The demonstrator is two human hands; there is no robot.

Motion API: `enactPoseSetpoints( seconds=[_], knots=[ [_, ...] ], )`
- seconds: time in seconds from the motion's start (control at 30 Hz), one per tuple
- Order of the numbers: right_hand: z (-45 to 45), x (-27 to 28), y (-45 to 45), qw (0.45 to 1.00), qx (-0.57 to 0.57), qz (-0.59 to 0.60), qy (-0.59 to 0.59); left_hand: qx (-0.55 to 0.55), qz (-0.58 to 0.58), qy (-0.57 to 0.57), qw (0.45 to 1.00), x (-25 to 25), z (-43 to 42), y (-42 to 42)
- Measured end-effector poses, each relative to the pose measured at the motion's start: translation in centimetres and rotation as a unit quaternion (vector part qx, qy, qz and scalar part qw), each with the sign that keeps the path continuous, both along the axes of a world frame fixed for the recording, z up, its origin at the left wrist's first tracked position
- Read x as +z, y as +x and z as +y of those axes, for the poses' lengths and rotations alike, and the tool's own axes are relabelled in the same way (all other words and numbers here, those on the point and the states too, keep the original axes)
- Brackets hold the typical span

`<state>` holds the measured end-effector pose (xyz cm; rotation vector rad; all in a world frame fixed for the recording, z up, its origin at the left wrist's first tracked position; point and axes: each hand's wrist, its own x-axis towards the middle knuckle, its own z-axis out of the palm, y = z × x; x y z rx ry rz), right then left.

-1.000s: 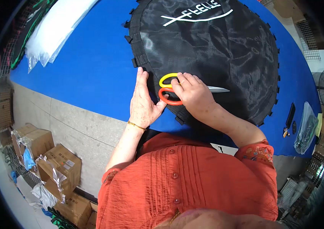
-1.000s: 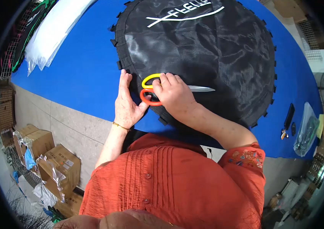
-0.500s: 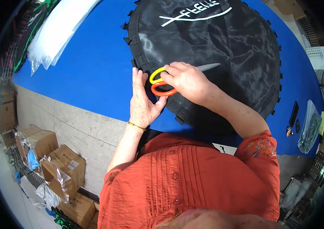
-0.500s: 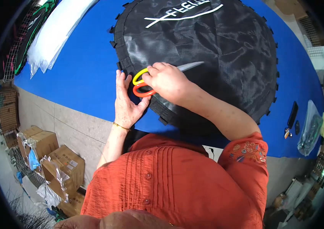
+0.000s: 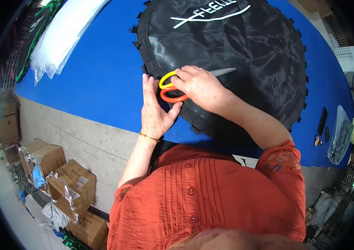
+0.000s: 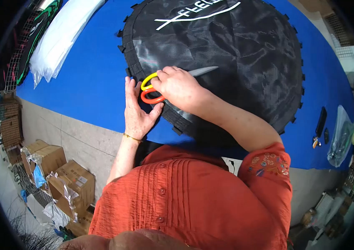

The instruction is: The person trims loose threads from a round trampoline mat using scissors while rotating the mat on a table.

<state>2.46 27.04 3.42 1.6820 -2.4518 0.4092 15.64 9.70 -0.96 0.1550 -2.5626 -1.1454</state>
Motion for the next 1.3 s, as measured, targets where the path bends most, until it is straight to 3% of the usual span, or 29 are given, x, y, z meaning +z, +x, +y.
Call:
enactPoseSetpoints(
  seconds=[0.23, 0.43, 0.63, 0.83, 1.3],
  knots=[
    [1.1, 1.2, 1.5, 0.999, -0.005, -0.014, 0.030, -0.008, -0.017, 0.018, 1.000, -0.2, -0.3, 0.1],
    [5.0, 0.9, 3.3, 0.996, -0.075, 0.051, -0.026, -0.031, -0.002, -0.069, 0.997, 0.6, -0.2, -0.2],
    [6.1, 0.4, 0.7, 0.987, -0.155, 0.032, -0.029, -0.054, 0.001, -0.126, 0.991, 0.7, -0.1, -0.2],
    [6.2, 0.5, 5.2, 0.992, -0.116, 0.036, 0.033, -0.056, -0.002, -0.131, 0.990, 0.7, -0.2, -0.1],
    [4.0, 0.2, 4.9, 0.998, -0.044, 0.038, -0.021, -0.064, -0.016, -0.073, 0.995, 0.9, -0.4, 0.1]
  ],
)
